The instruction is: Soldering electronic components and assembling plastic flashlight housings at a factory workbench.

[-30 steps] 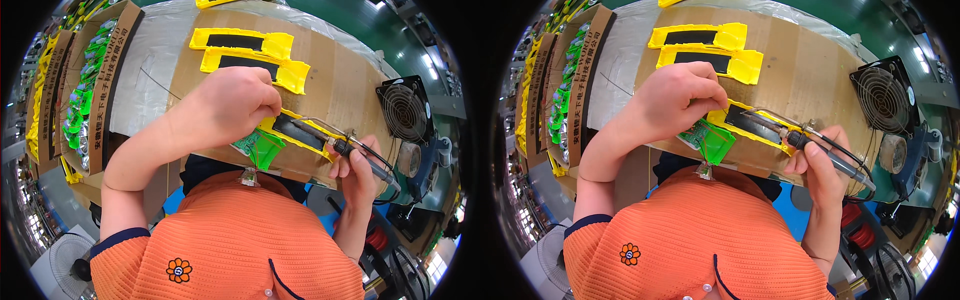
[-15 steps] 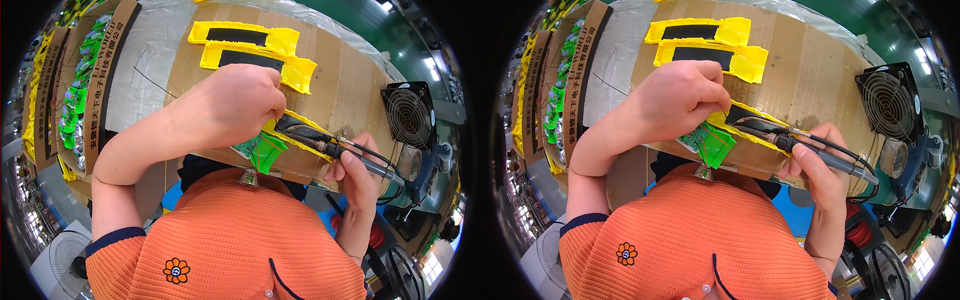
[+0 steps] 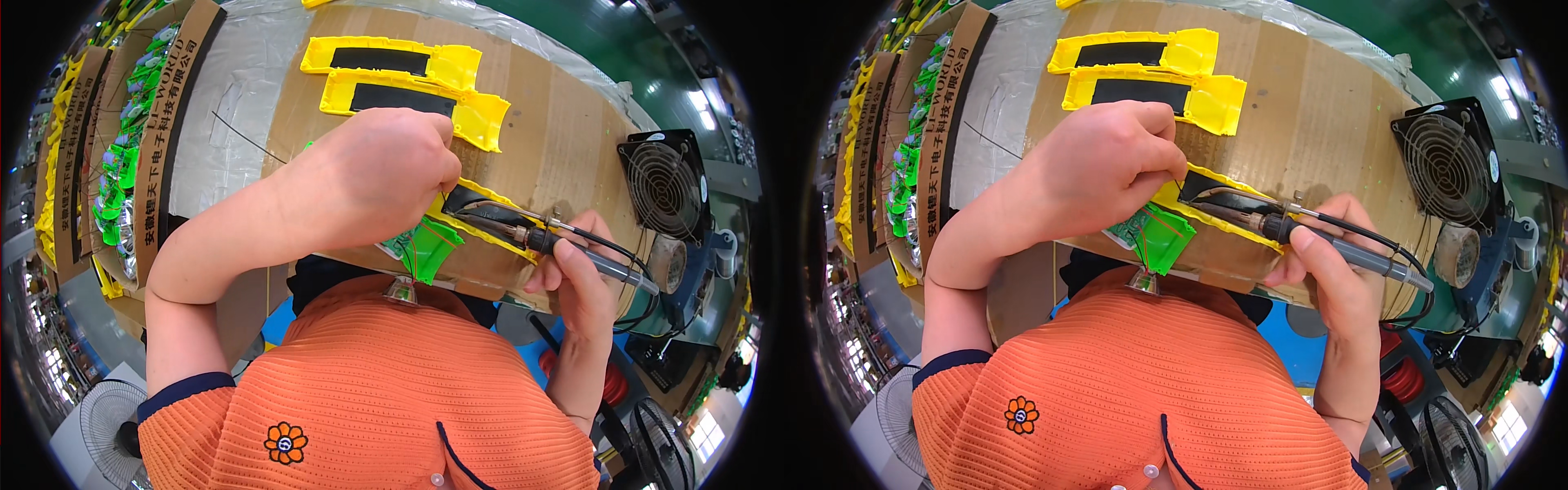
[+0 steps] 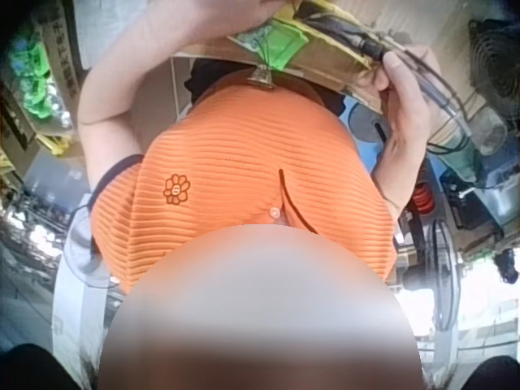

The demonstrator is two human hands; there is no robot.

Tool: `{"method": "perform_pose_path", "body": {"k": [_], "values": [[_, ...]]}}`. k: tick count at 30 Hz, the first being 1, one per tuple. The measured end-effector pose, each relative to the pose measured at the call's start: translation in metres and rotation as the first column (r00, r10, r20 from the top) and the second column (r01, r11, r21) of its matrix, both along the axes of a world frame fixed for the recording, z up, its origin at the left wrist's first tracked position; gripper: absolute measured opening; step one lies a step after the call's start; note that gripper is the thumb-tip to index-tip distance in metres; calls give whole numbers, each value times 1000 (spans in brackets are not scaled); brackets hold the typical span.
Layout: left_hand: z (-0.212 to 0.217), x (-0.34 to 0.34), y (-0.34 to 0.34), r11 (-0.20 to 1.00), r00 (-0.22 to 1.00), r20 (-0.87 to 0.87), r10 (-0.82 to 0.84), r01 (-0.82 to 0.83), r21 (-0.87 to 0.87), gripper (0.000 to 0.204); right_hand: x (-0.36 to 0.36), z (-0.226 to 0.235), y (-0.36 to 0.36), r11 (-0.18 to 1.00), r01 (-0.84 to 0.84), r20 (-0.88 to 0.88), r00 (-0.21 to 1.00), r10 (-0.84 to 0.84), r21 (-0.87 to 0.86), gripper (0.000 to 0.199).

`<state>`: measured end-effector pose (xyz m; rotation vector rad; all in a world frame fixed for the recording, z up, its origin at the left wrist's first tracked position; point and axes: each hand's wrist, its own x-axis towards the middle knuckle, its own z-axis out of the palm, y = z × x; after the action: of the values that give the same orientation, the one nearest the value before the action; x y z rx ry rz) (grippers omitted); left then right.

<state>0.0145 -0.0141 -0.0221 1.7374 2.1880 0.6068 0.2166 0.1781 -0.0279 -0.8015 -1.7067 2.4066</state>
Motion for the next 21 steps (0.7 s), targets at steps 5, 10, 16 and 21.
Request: {"method": "perform_pose_path", "body": {"k": [5,10,16,21], "values": [[2,-1,1,999,1000,-15,-18,18,-28,10,4,-3,5,998,33,-43,998,-35,-46,13],[3,-2,0,997,997,-42,-64,62,-48,9,7,-8,6,999,27,-92,995,-29,-22,12],[7,-2,2,992,992,-95,-83,73,-105,8,19,-10,7,996,90,-153,985,-85,27,17],[11,-1,1,992,970,-211,-122,109,-70,4,31,-10,6,980,200,-235,953,-192,7,15]]}}
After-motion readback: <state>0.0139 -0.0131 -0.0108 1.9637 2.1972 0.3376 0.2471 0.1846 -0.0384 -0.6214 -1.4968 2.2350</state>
